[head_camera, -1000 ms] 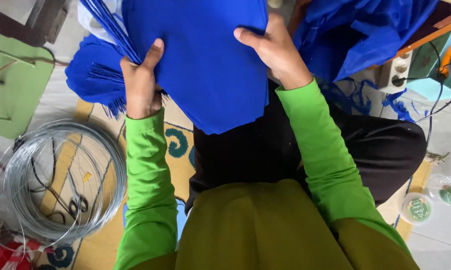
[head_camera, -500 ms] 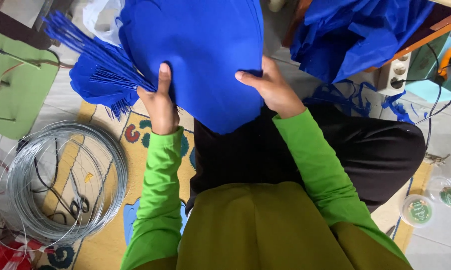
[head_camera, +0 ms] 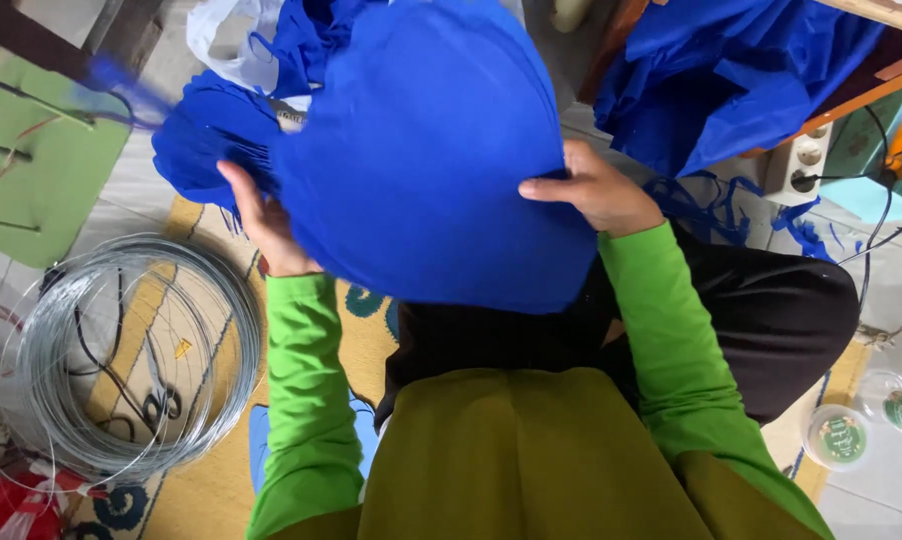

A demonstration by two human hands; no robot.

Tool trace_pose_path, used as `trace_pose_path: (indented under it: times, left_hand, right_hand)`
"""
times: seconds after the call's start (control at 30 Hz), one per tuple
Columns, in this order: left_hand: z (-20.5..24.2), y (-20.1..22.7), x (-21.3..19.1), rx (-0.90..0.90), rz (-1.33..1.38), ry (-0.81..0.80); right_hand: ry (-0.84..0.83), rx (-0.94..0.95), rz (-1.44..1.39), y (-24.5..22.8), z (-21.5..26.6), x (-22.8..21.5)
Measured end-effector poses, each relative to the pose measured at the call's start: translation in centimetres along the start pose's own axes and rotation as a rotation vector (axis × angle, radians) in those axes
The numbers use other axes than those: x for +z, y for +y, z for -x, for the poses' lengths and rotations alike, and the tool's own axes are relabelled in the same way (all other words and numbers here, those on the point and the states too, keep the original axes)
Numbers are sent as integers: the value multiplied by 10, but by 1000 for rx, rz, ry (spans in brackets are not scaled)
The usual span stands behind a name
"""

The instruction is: Organizing and grouping blue fabric petals and blue wire stems for assembly on a floor mat.

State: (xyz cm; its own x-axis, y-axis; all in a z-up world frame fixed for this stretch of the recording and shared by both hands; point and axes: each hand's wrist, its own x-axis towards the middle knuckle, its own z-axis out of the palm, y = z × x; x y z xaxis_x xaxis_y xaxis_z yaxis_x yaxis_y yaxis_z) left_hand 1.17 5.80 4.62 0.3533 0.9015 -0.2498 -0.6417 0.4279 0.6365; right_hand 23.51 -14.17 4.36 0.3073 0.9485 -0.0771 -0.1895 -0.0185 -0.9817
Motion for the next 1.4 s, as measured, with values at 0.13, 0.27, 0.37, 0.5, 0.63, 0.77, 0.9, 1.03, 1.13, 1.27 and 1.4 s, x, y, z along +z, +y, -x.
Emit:
trace_pose_path:
  times: [0.13, 0.27, 0.37, 0.5, 0.63, 0.77, 0.9, 1.03, 1.13, 1.27, 1.4]
  left_hand:
    - [-19, -17, -53, -117, -129, 28]
    - [-19, -26, -95, -268, -521, -334]
    - [8, -19, -71, -257, -745, -459]
    - [23, -33, -83, -217, -935, -479]
    - [24, -44, -126, -229, -911, -433]
    - [34, -44, -129, -255, -785, -274]
    - [39, -52, -132, -259, -757, -257]
    - [36, -59, -138, -235, -824, -300]
    - [20, -63, -159, -87, -893, -331]
    - [56, -12, -38, 385, -1140, -394]
    - [20, 3, -55, 816, -1240, -402]
  right_hand:
    - [-59, 89, 35, 4, 5, -5]
    - [-178, 205, 124, 22, 5, -17]
    - [-285, 269, 177, 53, 1, -29]
    - [-376, 317, 208, 80, 1, -30]
    - [-352, 345, 200, 62, 21, -18]
    - [-37, 390, -206, 134, 72, -37]
    - [13, 396, -290, 138, 85, -17]
    - [0, 332, -195, 122, 79, -3]
    - [106, 318, -8, 94, 73, 3]
    - [322, -87, 304, 61, 65, 5]
    - [393, -449, 518, 11, 39, 8]
